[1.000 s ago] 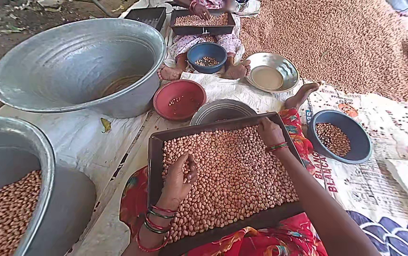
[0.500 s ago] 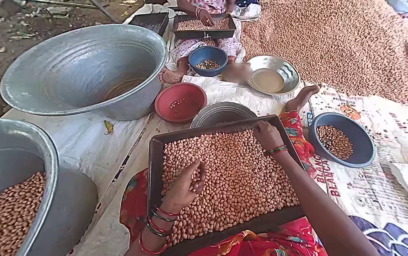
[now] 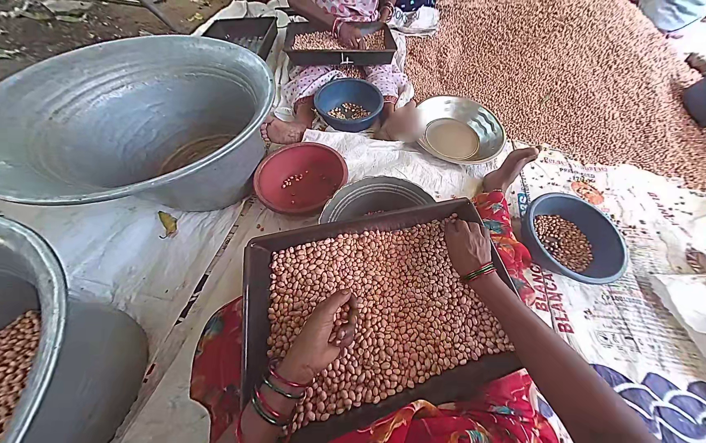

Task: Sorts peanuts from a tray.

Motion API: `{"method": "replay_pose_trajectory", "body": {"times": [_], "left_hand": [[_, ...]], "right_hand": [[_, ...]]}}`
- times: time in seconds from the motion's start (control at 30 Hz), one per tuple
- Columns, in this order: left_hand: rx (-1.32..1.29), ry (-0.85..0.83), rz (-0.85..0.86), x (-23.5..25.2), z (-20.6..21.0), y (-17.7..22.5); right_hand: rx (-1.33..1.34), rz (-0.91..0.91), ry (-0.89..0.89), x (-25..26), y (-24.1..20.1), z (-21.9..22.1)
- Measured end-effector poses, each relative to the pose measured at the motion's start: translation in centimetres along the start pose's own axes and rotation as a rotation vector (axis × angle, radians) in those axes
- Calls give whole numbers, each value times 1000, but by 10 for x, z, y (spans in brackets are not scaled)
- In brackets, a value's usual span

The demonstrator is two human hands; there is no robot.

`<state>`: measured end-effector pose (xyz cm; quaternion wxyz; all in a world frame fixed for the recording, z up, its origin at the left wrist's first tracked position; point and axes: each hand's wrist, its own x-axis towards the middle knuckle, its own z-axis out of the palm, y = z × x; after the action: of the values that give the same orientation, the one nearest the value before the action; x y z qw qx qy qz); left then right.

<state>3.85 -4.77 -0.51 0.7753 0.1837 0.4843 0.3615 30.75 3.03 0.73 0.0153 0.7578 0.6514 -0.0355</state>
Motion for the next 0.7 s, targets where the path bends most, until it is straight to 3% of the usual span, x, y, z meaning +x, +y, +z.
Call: {"method": "replay_pose_trajectory", "body": {"times": [0.1, 0.27, 0.5, 0.7], "left_hand": [[10, 10, 8, 1, -1, -1], [14, 32, 37, 1, -2, -1], [6, 19, 53, 1, -4, 0], [10, 8, 53, 0, -3, 1]], "right_hand": [[-74, -86, 121, 8, 16, 6], [-303, -83, -108, 30, 8, -6], [-362, -104, -274, 28, 2, -7], [-63, -132, -89, 21, 8, -24]]}}
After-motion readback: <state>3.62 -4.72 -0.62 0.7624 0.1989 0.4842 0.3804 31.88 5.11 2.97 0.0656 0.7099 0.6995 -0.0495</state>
